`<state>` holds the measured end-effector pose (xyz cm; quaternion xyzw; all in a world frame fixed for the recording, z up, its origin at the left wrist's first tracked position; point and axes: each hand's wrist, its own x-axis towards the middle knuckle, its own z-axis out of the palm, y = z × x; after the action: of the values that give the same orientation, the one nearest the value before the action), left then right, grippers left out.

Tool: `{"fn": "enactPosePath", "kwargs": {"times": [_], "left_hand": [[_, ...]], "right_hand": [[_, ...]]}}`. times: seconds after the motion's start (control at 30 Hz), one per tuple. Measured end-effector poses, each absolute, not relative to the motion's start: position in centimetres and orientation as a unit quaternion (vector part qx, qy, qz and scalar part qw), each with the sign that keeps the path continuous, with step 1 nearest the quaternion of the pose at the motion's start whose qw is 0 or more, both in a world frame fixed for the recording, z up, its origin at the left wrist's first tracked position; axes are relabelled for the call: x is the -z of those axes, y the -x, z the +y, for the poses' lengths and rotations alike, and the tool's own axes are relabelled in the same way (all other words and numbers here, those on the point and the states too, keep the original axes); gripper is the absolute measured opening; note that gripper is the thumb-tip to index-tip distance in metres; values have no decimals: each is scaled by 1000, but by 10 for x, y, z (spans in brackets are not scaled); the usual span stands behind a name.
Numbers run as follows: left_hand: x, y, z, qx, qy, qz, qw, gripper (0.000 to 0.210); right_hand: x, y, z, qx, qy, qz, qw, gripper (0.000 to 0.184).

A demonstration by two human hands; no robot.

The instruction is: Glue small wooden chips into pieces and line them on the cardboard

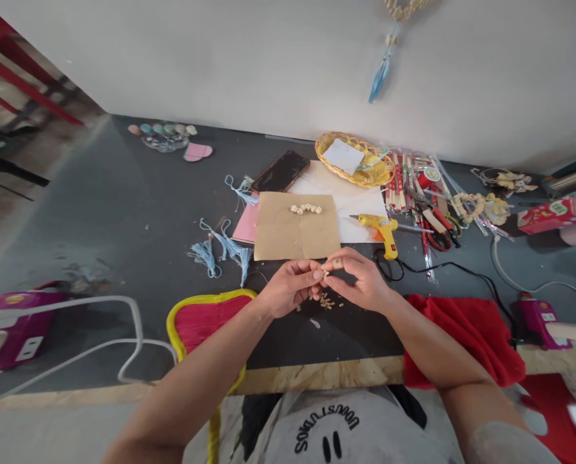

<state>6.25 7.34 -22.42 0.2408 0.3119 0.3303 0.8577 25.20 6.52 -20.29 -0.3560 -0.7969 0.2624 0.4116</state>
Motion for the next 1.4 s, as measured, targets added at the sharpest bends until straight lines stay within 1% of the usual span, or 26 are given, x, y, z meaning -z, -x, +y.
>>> {"fn": "enactPosePath", "kwargs": {"times": [0.17, 0.3, 0.37, 0.43, 0.47, 0.53, 0.57, 0.63, 0.7, 0.77, 0.83, 0.93, 1.0, 1.07, 1.13, 1.2, 1.27, 1.33, 1.4], "left_hand": [[225, -63, 74, -326, -251, 309, 857, 29], [226, -62, 74, -332, -240, 313, 857, 29], [225, -62, 75, -340, -231, 313, 856, 30], [225, -62, 75, -348, -225, 309, 856, 30], [225, -62, 75, -352, -223, 306, 856, 30], [225, -63, 75, -357, -222, 303, 855, 29], [225, -63, 75, -358, -221, 303, 855, 29], [225, -63, 75, -362, -220, 301, 854, 28], [226, -63, 75, -365, -217, 298, 855, 27], [227, -62, 75, -368, -213, 295, 856, 26], [227, -62, 76, -370, -209, 292, 857, 26], [228, -61, 76, -371, -207, 291, 857, 25], [227, -62, 77, -371, -207, 289, 858, 25], [227, -62, 77, -372, -206, 286, 859, 24], [227, -62, 77, -372, -202, 284, 860, 23], [227, -62, 76, -373, -198, 284, 861, 23], [227, -62, 76, -373, -196, 285, 861, 23], [227, -62, 76, -374, -193, 284, 861, 23], [227, -62, 77, -376, -191, 285, 861, 24]], "right_hand": [[206, -250, 64, -258, 357, -799, 409, 14], [201, -257, 66, -251, 375, -796, 403, 22], [195, -270, 70, -232, 420, -781, 400, 22], [191, -291, 76, -204, 502, -747, 386, 19], [191, -304, 79, -190, 541, -732, 367, 21], [193, -328, 84, -155, 623, -707, 297, 26], [195, -339, 86, -130, 657, -700, 248, 28], [202, -353, 87, -88, 701, -690, 155, 29], [209, -359, 88, -79, 732, -671, 88, 31], [215, -357, 90, -89, 758, -644, 53, 35], [219, -353, 93, -104, 775, -622, 43, 37], [223, -351, 96, -119, 785, -604, 68, 35], [225, -352, 96, -134, 790, -587, 116, 30], [226, -354, 94, -157, 786, -565, 198, 30], [226, -355, 91, -202, 761, -536, 304, 34], [225, -355, 89, -275, 709, -499, 415, 39], [222, -352, 88, -369, 643, -451, 497, 40], [219, -348, 85, -467, 584, -401, 529, 39], [216, -343, 80, -547, 545, -371, 515, 39]]}}
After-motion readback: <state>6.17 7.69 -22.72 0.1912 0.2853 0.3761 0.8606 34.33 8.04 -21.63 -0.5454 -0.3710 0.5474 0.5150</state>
